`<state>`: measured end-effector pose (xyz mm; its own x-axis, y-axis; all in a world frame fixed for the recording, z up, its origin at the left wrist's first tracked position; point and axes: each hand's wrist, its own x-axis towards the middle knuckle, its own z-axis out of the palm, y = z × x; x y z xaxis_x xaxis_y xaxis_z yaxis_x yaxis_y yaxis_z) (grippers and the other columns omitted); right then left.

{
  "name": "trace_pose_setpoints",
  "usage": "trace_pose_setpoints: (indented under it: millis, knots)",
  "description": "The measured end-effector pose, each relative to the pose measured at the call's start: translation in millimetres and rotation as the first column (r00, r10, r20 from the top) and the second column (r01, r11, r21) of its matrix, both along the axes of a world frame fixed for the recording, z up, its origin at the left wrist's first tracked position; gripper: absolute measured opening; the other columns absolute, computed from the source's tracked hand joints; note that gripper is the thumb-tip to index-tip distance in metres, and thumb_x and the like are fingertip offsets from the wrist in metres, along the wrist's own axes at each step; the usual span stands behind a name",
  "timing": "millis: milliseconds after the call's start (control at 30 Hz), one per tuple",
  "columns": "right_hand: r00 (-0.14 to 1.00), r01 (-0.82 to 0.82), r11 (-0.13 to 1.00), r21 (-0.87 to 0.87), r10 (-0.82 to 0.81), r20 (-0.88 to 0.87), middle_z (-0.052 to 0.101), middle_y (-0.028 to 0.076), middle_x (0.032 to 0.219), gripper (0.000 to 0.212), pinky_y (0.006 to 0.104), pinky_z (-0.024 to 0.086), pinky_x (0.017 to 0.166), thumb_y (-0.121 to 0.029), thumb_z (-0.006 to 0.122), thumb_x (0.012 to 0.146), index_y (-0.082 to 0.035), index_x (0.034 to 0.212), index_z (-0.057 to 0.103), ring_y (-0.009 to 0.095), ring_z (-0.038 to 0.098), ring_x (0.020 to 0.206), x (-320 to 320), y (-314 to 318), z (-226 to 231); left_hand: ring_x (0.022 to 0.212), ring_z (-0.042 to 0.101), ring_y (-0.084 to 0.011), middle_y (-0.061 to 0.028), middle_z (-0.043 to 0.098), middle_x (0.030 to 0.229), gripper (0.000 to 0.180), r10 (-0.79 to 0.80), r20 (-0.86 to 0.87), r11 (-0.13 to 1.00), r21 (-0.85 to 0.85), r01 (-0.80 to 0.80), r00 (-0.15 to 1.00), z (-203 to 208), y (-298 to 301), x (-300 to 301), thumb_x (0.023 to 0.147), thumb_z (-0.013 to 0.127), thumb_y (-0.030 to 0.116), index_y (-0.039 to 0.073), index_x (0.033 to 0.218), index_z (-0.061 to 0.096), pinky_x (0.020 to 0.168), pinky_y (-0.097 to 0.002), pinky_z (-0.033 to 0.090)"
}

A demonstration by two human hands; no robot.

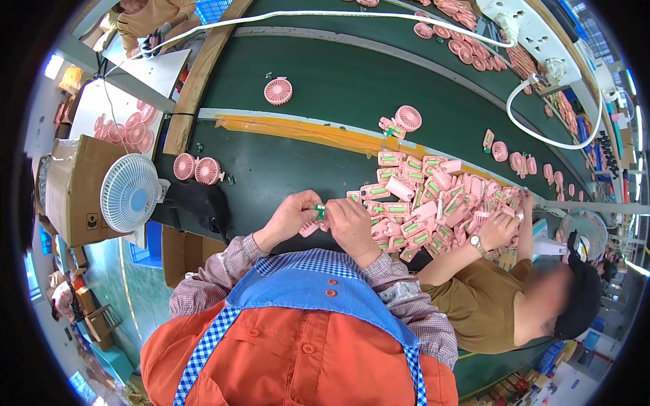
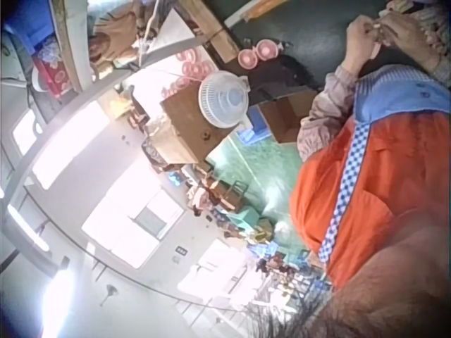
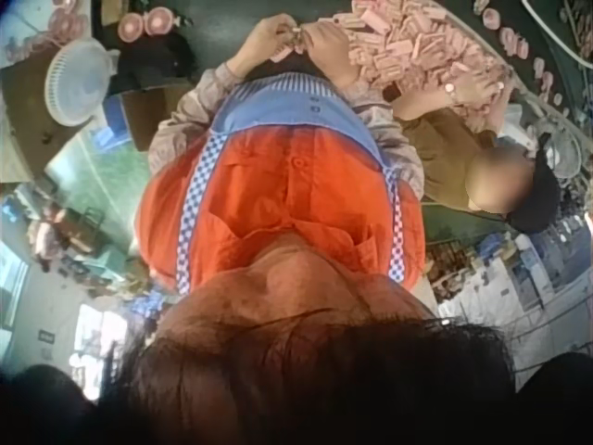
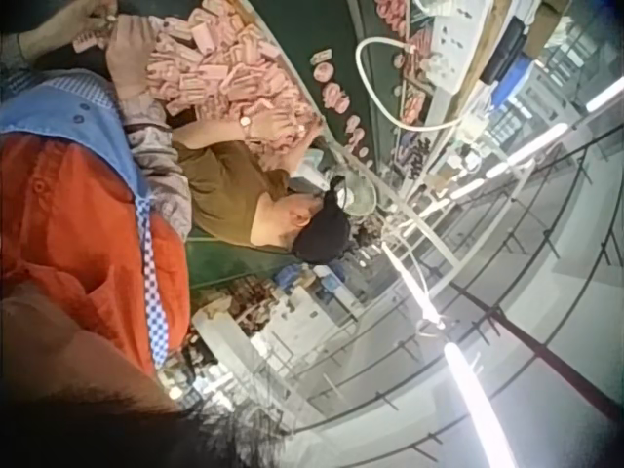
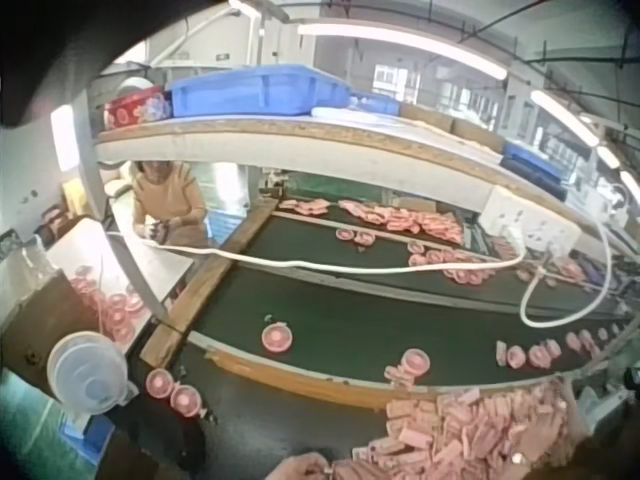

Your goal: Assembling small pink portable fans on an electronics factory assembly line.

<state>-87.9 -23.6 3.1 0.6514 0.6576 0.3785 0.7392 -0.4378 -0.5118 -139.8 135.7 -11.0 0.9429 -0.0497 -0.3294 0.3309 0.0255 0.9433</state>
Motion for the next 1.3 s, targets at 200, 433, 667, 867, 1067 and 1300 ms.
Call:
trace_pose_setpoints:
  millis: [200, 433, 667, 867, 1067, 1300]
  knots:
    - [0.997, -0.01, 0.997, -0.073, 0.005, -0.075, 0.056, 0.009, 0.072, 0.009, 0.0341, 0.046, 0.058, -0.003, 0.061, 0.072, -0.002, 0.08, 0.057, 0.025, 0.056, 0.066, -1.5, -1.5, 8.1, 0.058, 0.059, -0.0154, -0.0097, 0.059, 0.063, 0.006, 0.067, 0.071, 0.985, 0.157, -0.077, 0.995, 2.0, -0.8, 1.0, 0.077, 0.055, -0.003, -0.002, 0.082, 0.054, 0.054, -0.0285, 0.046]
    - [0.592, 0.187, 0.977, 0.1, -0.031, -0.806, 0.063, 0.008, 0.07, 0.007, 0.0221, 0.046, 0.049, 0.0, 0.054, 0.085, 0.005, 0.08, 0.058, 0.011, 0.058, 0.056, -2.2, -0.7, -5.0, 0.054, 0.055, -0.0191, -0.0117, 0.056, 0.062, 0.006, 0.056, 0.099, 0.968, 0.236, -0.079, 0.993, 6.2, -1.4, -0.6, 0.077, 0.055, -0.004, -0.003, 0.083, 0.056, 0.052, -0.0308, 0.044]
    - [0.323, 0.266, 0.959, 0.099, 0.008, -0.946, 0.064, 0.008, 0.071, 0.009, 0.0208, 0.046, 0.047, -0.001, 0.054, 0.086, 0.005, 0.08, 0.057, 0.01, 0.059, 0.056, 5.5, -2.2, 9.2, 0.058, 0.059, -0.0225, -0.0135, 0.06, 0.067, 0.006, 0.032, 0.158, 0.974, 0.218, -0.067, 0.987, 8.4, -1.8, -0.9, 0.079, 0.053, -0.002, -0.003, 0.085, 0.056, 0.055, -0.0324, 0.046]
    - [0.238, 0.178, 0.981, 0.076, 0.032, -0.971, 0.063, 0.005, 0.069, 0.011, 0.0162, 0.039, 0.047, -0.006, 0.055, 0.087, 0.002, 0.08, 0.058, 0.005, 0.053, 0.055, 13.3, -5.4, 9.9, 0.056, 0.058, -0.0233, -0.0129, 0.059, 0.065, 0.003, -0.005, 0.178, 0.973, 0.229, -0.036, 0.984, 9.7, 1.0, 0.6, 0.08, 0.054, -0.001, -0.002, 0.082, 0.056, 0.052, -0.0326, 0.045]
    - [0.259, 0.249, 0.96, 0.126, 0.059, -0.964, 0.062, 0.005, 0.068, 0.01, 0.0192, 0.043, 0.047, -0.003, 0.053, 0.087, 0.002, 0.079, 0.056, 0.006, 0.053, 0.053, 9.3, 0.4, 11.1, 0.058, 0.058, -0.0273, -0.0128, 0.06, 0.067, 0.003, 0.01, 0.277, 0.954, 0.286, -0.092, 0.961, 10.5, 2.6, 2.1, 0.079, 0.057, 0.0, 0.0, 0.082, 0.056, 0.053, -0.0339, 0.045]
    - [0.305, 0.124, 0.989, 0.086, 0.045, -0.951, 0.062, 0.007, 0.067, 0.011, 0.0215, 0.047, 0.048, -0.003, 0.054, 0.087, 0.004, 0.079, 0.056, 0.009, 0.056, 0.053, 15.6, -5.1, 10.5, 0.064, 0.059, -0.0298, -0.0135, 0.06, 0.07, 0.006, -0.136, 0.286, 0.947, 0.318, 0.04, 0.949, 9.8, 10.2, 6.8, 0.077, 0.058, 0.003, 0.002, 0.083, 0.057, 0.056, -0.0376, 0.046]
